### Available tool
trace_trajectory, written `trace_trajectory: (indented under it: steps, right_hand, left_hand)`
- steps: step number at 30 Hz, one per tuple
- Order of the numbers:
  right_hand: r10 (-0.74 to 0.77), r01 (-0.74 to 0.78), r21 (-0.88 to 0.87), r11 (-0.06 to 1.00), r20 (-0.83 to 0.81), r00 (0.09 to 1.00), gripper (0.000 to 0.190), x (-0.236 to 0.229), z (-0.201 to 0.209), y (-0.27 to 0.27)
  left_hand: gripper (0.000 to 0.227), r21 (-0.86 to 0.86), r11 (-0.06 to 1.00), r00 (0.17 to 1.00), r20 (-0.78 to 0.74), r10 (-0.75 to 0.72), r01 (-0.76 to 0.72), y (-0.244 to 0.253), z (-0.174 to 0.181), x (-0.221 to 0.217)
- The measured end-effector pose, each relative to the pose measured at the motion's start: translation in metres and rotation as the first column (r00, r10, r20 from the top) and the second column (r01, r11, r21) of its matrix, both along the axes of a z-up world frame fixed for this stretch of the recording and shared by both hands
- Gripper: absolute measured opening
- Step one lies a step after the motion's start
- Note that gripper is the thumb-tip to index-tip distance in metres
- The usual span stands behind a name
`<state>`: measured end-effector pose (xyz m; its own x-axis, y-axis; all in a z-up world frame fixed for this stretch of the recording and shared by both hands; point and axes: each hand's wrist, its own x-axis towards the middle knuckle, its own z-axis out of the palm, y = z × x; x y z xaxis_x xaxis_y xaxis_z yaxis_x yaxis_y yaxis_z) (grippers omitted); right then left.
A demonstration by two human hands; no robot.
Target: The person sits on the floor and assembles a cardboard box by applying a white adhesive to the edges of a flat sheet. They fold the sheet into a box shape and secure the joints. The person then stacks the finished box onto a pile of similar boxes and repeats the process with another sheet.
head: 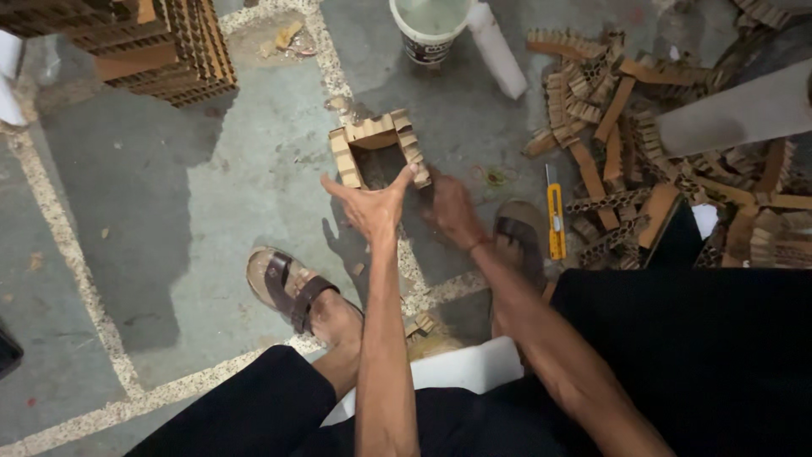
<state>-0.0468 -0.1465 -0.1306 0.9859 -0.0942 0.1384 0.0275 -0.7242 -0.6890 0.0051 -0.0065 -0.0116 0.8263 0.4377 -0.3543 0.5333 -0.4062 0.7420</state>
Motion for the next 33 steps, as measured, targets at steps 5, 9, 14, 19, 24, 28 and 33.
trace_trajectory:
  steps: [5, 9, 14, 19, 24, 28, 33]
  right_hand:
    - [-0.242, 0.232, -0.148, 0.962, -0.058, 0.968, 0.023, 0.022, 0.025, -0.07]
    - [-0.315, 0.235, -0.298, 0.925, -0.255, 0.914, 0.021, 0.008, 0.032, -0.143]
    - [-0.326, 0.123, -0.503, 0.856, -0.339, 0.883, 0.038, -0.018, -0.042, -0.181]
    - [-0.358, 0.252, -0.382, 0.889, -0.237, 0.903, 0.024, -0.034, -0.069, -0.182]
    - [-0.304, 0.171, -0.486, 0.857, -0.208, 0.93, 0.027, -0.026, -0.056, -0.186]
    - [-0.374, 0.225, -0.473, 0.852, -0.249, 0.893, 0.024, -0.024, -0.071, -0.188]
    - [-0.372, 0.177, -0.418, 0.891, -0.448, 0.813, 0.039, -0.024, -0.05, -0.18]
  left_hand:
    - [0.153, 0.019, 0.999, 1.0, -0.009, -0.027, 0.028, 0.0, 0.002, 0.001]
    - [0.153, -0.016, 1.0, 0.999, 0.024, -0.025, 0.025, 0.0, 0.003, -0.002]
    - [0.154, -0.026, 1.0, 1.0, 0.018, -0.004, 0.004, 0.001, 0.0, 0.001]
    - [0.154, -0.017, 1.0, 1.0, 0.014, 0.007, -0.007, 0.002, 0.01, 0.003]
    - [0.153, -0.04, 0.999, 0.999, -0.048, 0.005, -0.007, 0.002, 0.023, -0.001]
    - [0.155, -0.037, 0.999, 0.995, -0.097, -0.006, 0.002, 0.004, 0.023, -0.002]
    - [0.155, 0.01, 0.999, 0.999, -0.015, -0.043, 0.043, 0.004, 0.008, -0.001]
